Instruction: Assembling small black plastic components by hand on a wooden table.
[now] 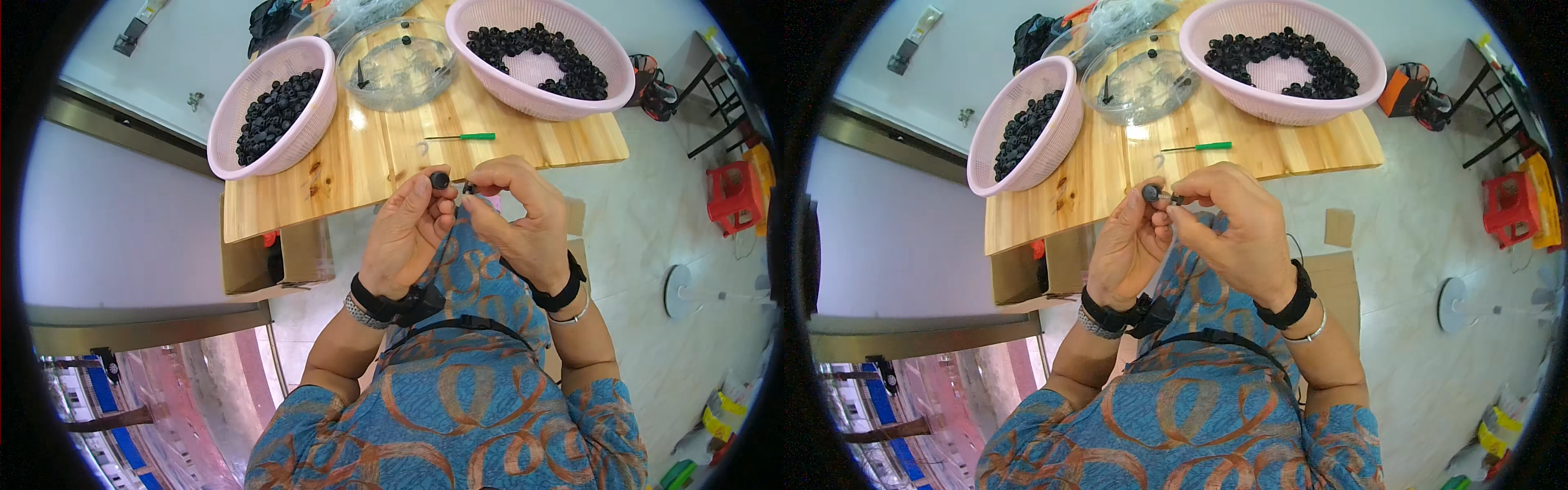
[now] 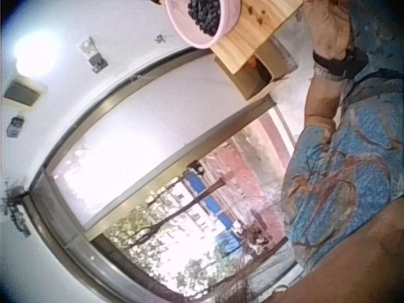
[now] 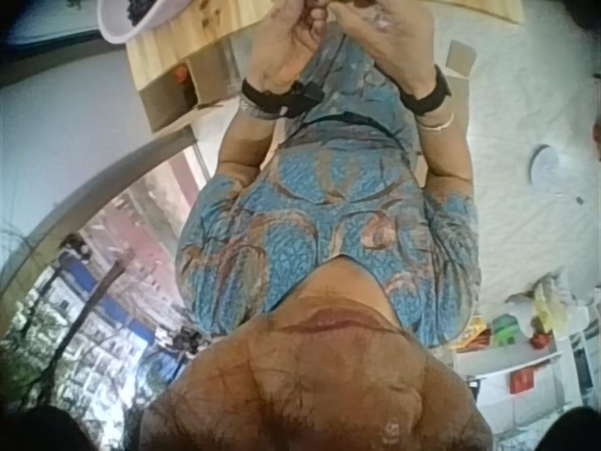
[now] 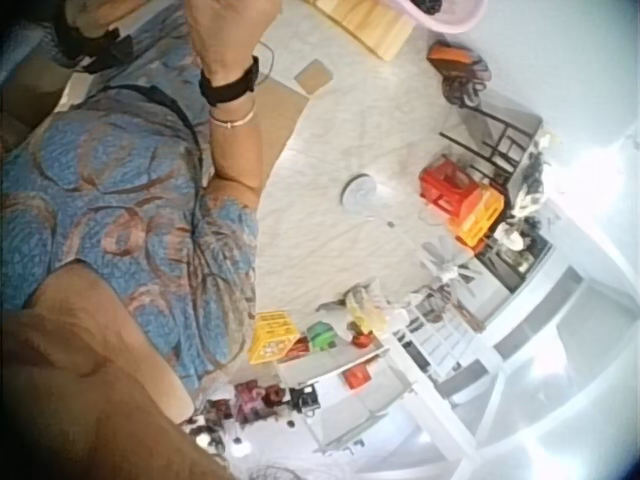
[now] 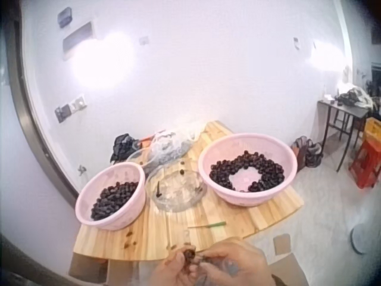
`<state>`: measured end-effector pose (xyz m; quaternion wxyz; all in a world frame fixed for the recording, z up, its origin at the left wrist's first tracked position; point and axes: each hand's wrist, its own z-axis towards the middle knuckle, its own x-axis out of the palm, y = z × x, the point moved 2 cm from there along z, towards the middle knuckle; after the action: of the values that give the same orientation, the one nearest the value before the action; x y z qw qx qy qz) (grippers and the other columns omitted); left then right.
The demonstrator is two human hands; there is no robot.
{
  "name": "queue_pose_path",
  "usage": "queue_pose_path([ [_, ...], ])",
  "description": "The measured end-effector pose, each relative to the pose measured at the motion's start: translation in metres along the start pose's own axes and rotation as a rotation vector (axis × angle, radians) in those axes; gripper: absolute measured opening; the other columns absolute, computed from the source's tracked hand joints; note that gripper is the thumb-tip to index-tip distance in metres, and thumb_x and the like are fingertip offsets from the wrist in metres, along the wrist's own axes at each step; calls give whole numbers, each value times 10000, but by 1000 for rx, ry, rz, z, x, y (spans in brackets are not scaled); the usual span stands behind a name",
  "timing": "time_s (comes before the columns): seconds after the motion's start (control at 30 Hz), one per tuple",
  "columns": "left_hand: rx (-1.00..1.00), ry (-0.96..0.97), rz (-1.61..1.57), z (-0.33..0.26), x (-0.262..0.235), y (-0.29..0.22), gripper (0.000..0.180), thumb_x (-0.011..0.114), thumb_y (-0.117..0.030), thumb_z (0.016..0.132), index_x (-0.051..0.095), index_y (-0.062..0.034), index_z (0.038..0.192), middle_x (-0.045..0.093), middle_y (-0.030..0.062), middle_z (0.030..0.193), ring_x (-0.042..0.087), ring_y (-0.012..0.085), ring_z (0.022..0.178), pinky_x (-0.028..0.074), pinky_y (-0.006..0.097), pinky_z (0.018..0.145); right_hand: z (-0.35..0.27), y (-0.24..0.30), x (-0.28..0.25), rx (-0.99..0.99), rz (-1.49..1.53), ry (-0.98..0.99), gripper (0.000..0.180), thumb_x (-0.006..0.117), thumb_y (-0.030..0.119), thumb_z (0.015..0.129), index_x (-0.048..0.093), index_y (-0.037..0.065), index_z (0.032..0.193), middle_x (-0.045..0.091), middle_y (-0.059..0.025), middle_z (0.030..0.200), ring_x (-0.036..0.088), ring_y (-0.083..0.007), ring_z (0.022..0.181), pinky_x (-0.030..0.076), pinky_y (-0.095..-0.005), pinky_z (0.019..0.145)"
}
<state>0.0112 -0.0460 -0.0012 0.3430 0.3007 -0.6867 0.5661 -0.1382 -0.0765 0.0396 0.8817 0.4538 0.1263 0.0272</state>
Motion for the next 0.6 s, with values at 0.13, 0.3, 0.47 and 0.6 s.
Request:
queue_pose_path([
  [0.13,16,-14,-3,-1,3,1,280,490,-216,902,521,-11,1092,574,36,854,538,87,708,464,200,666,2,3,4,-85,-27,-23,152,663,53,685,588,8,810,588,-95,757,566,-232,699,455,-295,623],
  [0.3,38,-34,74,-1,3,1,264,495,-211,900,535,-16,1073,575,20,834,533,89,695,458,199,655,2,4,6,-108,-85,-34,157,658,65,672,591,10,803,589,-95,750,561,-264,696,446,-334,619],
  [0.47,83,-28,144,-1,2,2,252,506,-199,895,538,-30,1079,580,18,822,533,90,691,454,205,655,2,4,6,-118,-160,-16,156,653,71,663,584,17,792,570,-90,722,555,-265,686,448,-341,615],
  [0.6,81,-29,146,-1,4,4,245,505,-189,895,539,-31,1080,583,19,821,533,92,691,453,205,654,0,3,5,-108,-177,-26,160,653,77,659,578,21,789,564,-91,720,553,-268,686,449,-345,615],
])
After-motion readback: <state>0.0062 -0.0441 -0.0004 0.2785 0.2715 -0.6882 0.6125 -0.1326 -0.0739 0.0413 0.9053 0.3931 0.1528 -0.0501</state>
